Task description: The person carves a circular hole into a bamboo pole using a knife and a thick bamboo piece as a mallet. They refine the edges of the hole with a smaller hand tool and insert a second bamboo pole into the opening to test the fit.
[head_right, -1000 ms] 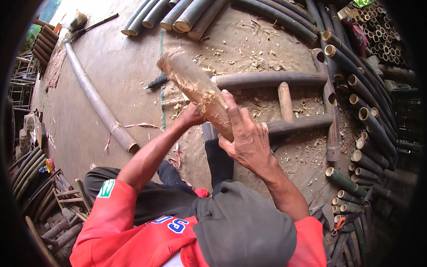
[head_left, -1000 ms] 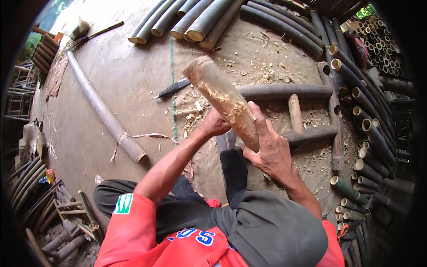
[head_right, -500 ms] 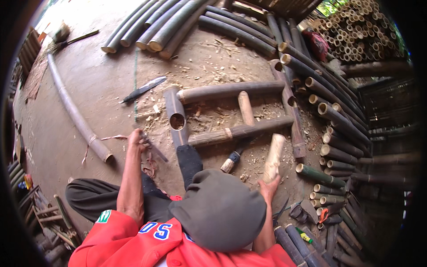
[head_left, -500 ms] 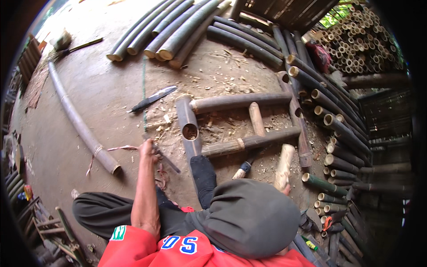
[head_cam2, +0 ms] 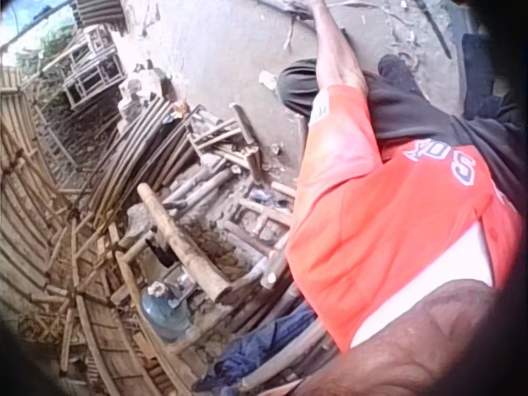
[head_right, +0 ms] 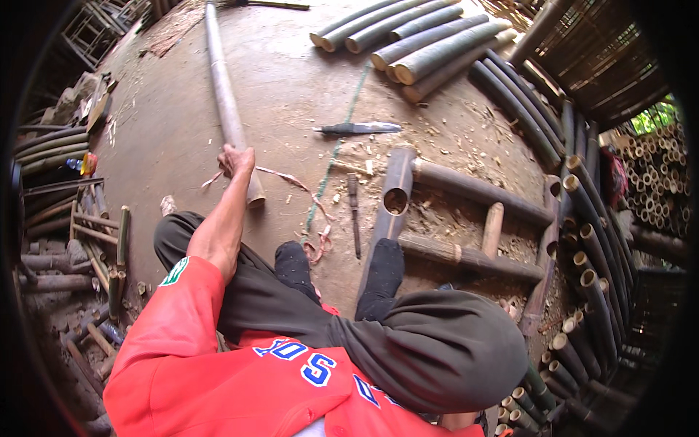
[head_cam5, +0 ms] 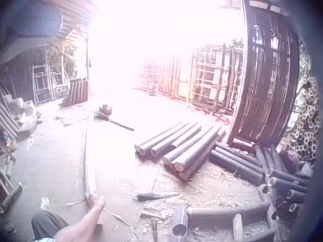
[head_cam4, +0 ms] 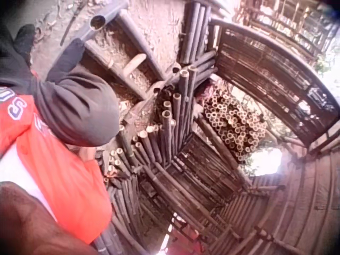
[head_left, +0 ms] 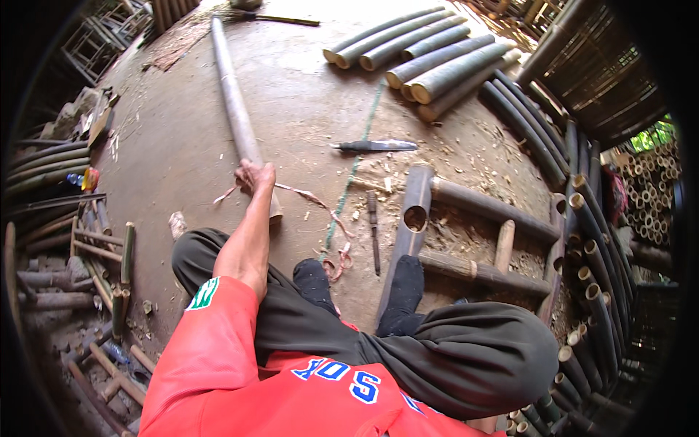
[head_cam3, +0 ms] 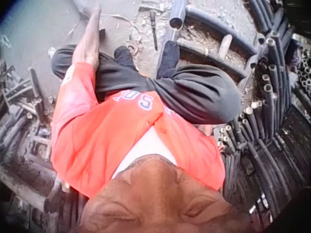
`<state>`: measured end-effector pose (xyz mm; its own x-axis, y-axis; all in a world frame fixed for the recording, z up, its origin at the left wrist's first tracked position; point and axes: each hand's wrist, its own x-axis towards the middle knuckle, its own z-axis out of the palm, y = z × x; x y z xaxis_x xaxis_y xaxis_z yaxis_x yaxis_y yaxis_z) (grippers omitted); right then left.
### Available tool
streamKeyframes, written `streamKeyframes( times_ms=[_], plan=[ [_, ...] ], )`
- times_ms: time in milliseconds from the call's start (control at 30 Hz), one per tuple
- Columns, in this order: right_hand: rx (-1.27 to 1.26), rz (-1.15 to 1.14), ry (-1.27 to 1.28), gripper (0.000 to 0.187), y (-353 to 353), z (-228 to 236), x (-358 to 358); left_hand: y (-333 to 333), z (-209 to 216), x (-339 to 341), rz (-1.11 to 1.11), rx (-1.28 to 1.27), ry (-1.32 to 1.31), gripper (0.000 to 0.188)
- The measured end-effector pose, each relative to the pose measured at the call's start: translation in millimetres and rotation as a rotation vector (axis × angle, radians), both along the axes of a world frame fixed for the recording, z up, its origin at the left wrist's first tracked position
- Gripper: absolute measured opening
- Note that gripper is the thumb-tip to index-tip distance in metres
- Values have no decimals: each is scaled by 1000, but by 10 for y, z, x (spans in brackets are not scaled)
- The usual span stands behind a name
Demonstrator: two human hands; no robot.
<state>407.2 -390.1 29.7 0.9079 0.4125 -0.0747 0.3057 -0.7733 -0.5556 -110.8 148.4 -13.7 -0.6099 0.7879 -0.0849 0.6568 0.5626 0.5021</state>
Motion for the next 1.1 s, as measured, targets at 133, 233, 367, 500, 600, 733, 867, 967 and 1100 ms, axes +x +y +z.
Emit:
streamKeyframes(
  times_ms=[133, 233, 367, 500, 600, 733, 867, 967, 1100],
  plan=[
    [38, 266, 71, 60, 540, -182, -352, -197, -461, -1013, 7, -185, -196, 92],
    [104, 537, 89, 47, 900, -240, -566, -426, -494, -816, -23, -282, -372, 95],
    [148, 695, 306, 54, 1740, -99, -1080, -640, -356, -98, 214, -168, -866, 97],
    [93, 1003, 768, 69, 2994, 213, -1549, -1002, -232, 600, -119, -126, -1090, 68],
    [-109, 1059, 1049, 89, 3363, 592, -1736, -1752, 78, 1243, -173, -225, -1508, 54],
    [-135, 1111, 1010, 77, 2996, 829, -1348, -1992, 444, 1497, -300, -354, -1662, 91],
    [-274, 911, 498, 72, 2047, 1138, -1258, -1442, 362, 1176, -122, -183, -1748, 109],
    [-423, 481, 244, 70, 1579, 1593, -1475, -1271, 149, 1241, -92, -202, -2056, 100],
    [-188, 287, 124, 70, 960, 1090, -1312, -1685, 107, 1729, -26, -175, -2118, 67]
  ],
)
